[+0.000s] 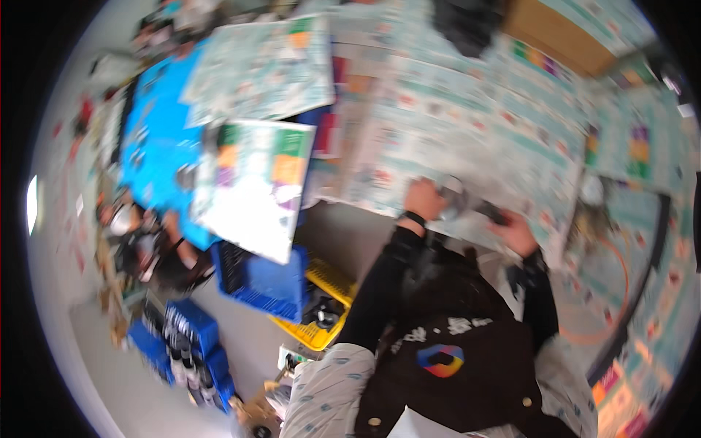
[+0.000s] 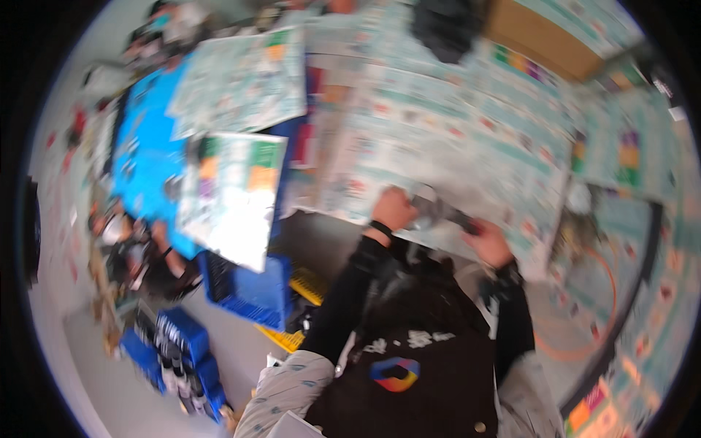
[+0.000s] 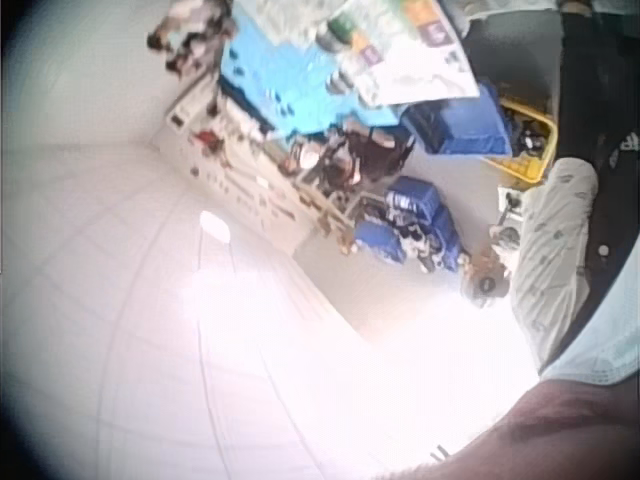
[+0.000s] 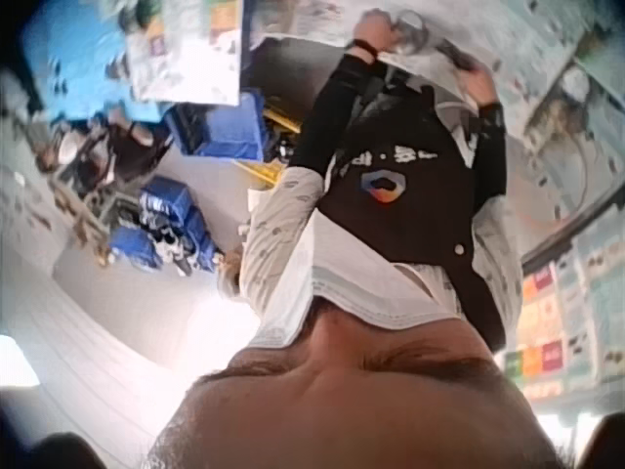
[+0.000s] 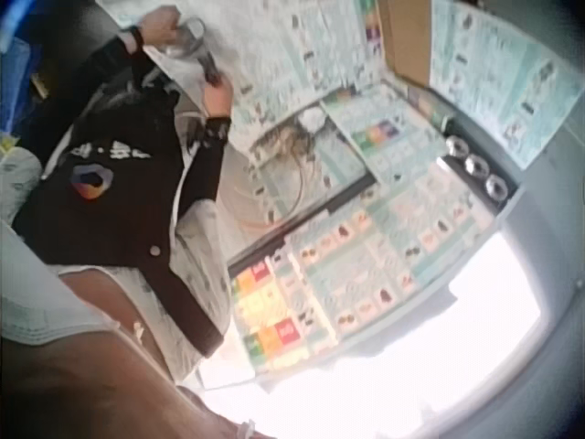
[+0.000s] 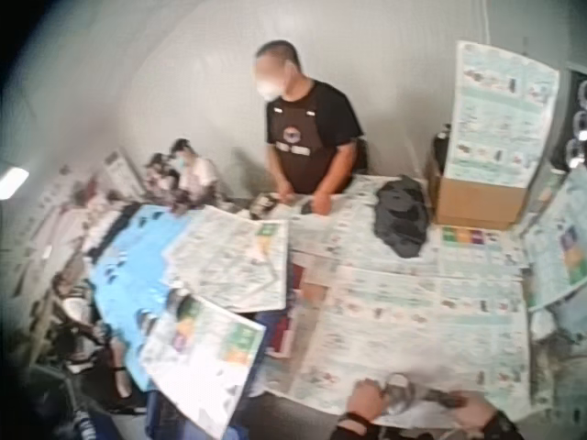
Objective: Preparing and organizing shoe components, then using a handheld air tool to clean or dry a component.
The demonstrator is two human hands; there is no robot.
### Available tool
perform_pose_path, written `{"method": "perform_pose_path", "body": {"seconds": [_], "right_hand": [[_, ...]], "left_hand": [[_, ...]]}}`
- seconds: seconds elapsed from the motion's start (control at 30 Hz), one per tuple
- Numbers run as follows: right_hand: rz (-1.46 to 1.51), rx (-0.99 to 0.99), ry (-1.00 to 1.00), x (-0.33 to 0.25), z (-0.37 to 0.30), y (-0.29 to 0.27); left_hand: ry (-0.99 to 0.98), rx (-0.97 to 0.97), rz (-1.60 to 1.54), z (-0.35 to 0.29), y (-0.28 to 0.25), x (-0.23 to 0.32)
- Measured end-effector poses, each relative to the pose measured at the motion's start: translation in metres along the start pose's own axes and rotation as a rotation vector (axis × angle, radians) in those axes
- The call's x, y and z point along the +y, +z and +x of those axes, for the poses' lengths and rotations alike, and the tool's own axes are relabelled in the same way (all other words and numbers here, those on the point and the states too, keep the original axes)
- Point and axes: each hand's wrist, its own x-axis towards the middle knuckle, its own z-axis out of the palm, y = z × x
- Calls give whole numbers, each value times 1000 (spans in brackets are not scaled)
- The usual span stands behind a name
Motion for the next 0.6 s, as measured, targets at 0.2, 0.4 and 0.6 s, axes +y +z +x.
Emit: {"method": "perform_pose_path", "body": {"seconds": [0.2,0.4,0.6], "right_hand": [[350,31,148,-25,-44,-41],[353,102,208,-38,-52,-23],[335,162,297,-69,-62,7]], "left_hand": [[-104,118,-23,-19,-262,-76],[-267,135,372,15,-439,-263],[-406,-31,472,72,-484,-399]]}}
